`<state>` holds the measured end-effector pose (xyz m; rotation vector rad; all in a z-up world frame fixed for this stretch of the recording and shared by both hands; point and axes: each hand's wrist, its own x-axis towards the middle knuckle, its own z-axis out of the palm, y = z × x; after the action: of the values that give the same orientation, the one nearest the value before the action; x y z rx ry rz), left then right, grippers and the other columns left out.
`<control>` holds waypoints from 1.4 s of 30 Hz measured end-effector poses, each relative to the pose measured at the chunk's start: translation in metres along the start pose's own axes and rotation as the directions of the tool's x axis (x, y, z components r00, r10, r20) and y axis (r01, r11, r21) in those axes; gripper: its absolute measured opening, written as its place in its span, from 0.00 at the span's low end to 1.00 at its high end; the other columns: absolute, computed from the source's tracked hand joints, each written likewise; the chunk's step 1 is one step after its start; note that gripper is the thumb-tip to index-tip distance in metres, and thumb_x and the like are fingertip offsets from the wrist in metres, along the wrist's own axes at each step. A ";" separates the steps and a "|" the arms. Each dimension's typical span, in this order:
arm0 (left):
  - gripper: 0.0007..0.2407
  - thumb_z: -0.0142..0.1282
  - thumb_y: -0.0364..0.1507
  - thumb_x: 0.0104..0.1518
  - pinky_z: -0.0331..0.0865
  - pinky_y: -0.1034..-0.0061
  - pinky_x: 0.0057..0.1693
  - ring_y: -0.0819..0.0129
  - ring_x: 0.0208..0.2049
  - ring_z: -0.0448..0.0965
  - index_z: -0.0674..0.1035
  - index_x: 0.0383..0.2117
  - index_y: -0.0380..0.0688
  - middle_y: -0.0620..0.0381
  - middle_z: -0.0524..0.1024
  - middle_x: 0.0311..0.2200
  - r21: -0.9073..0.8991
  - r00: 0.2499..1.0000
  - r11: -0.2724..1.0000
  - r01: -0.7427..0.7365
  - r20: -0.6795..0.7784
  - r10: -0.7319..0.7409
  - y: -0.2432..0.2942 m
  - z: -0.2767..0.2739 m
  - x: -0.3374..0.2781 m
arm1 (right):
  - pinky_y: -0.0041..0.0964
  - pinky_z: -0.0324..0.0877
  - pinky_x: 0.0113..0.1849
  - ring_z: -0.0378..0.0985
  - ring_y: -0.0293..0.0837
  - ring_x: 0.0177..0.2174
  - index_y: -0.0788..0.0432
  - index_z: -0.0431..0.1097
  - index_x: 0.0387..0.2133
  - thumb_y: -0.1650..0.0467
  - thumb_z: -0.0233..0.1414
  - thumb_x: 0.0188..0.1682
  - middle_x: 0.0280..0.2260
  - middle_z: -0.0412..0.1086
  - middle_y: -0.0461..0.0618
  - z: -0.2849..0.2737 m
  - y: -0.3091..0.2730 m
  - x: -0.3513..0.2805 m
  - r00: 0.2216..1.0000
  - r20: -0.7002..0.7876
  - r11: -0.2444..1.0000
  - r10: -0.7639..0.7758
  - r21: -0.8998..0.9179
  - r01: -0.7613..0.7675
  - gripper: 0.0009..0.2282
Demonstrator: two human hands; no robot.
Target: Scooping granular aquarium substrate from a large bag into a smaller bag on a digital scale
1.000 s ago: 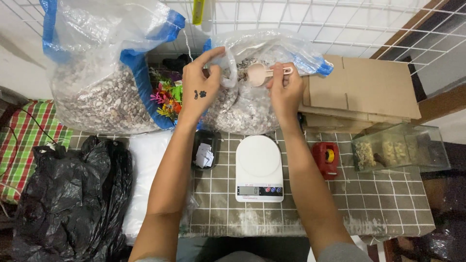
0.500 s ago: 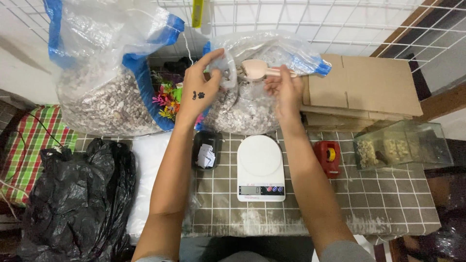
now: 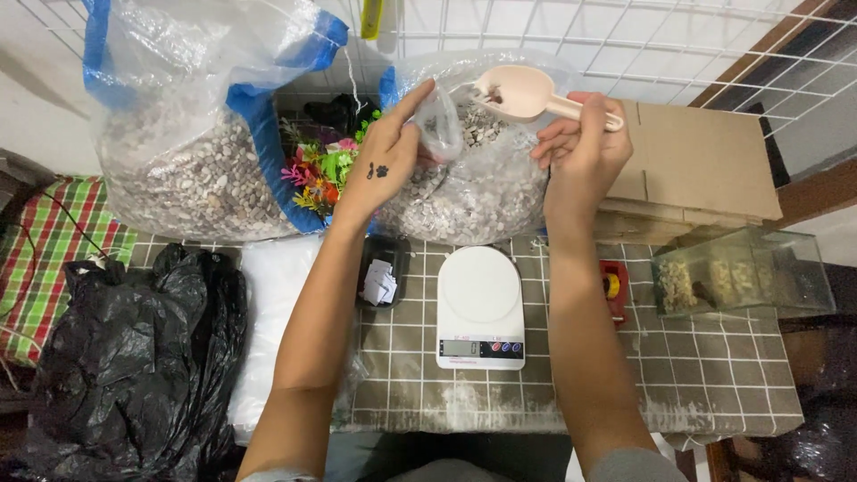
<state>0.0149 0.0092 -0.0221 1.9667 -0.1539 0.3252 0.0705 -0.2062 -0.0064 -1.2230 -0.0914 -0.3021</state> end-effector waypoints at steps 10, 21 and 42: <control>0.26 0.33 0.26 0.58 0.63 0.78 0.28 0.77 0.17 0.63 0.65 0.68 0.45 0.53 0.81 0.29 -0.022 0.995 0.995 0.095 -0.037 -0.096 0.008 0.005 0.004 | 0.30 0.71 0.22 0.80 0.42 0.22 0.63 0.72 0.46 0.74 0.50 0.59 0.30 0.78 0.55 -0.003 0.002 -0.023 0.624 0.668 0.635 -0.405 -0.285 0.718 0.06; 0.11 0.49 0.33 0.66 0.58 0.85 0.28 0.84 0.16 0.52 0.79 0.50 0.47 0.61 0.79 0.47 -0.004 0.965 1.000 -0.016 -0.261 0.015 0.014 -0.004 0.002 | 0.24 0.70 0.20 0.74 0.40 0.20 0.57 0.55 0.47 0.73 0.45 0.63 0.26 0.73 0.50 -0.011 0.056 0.007 0.932 0.363 0.950 0.016 -0.297 0.099 0.06; 0.27 0.52 0.20 0.63 0.69 0.74 0.35 0.64 0.31 0.77 0.60 0.69 0.49 0.41 0.83 0.46 -0.891 0.981 0.440 -0.109 -0.026 0.191 -0.001 0.023 0.001 | 0.55 0.67 0.54 0.73 0.54 0.48 0.60 0.72 0.47 0.76 0.57 0.47 0.48 0.74 0.57 0.011 0.036 -0.029 0.570 0.821 0.716 -0.041 -0.374 0.590 0.14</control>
<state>0.0200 -0.0114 -0.0314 0.8753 -0.4609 0.2036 0.0540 -0.1794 -0.0422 -1.9544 -1.0951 -0.1070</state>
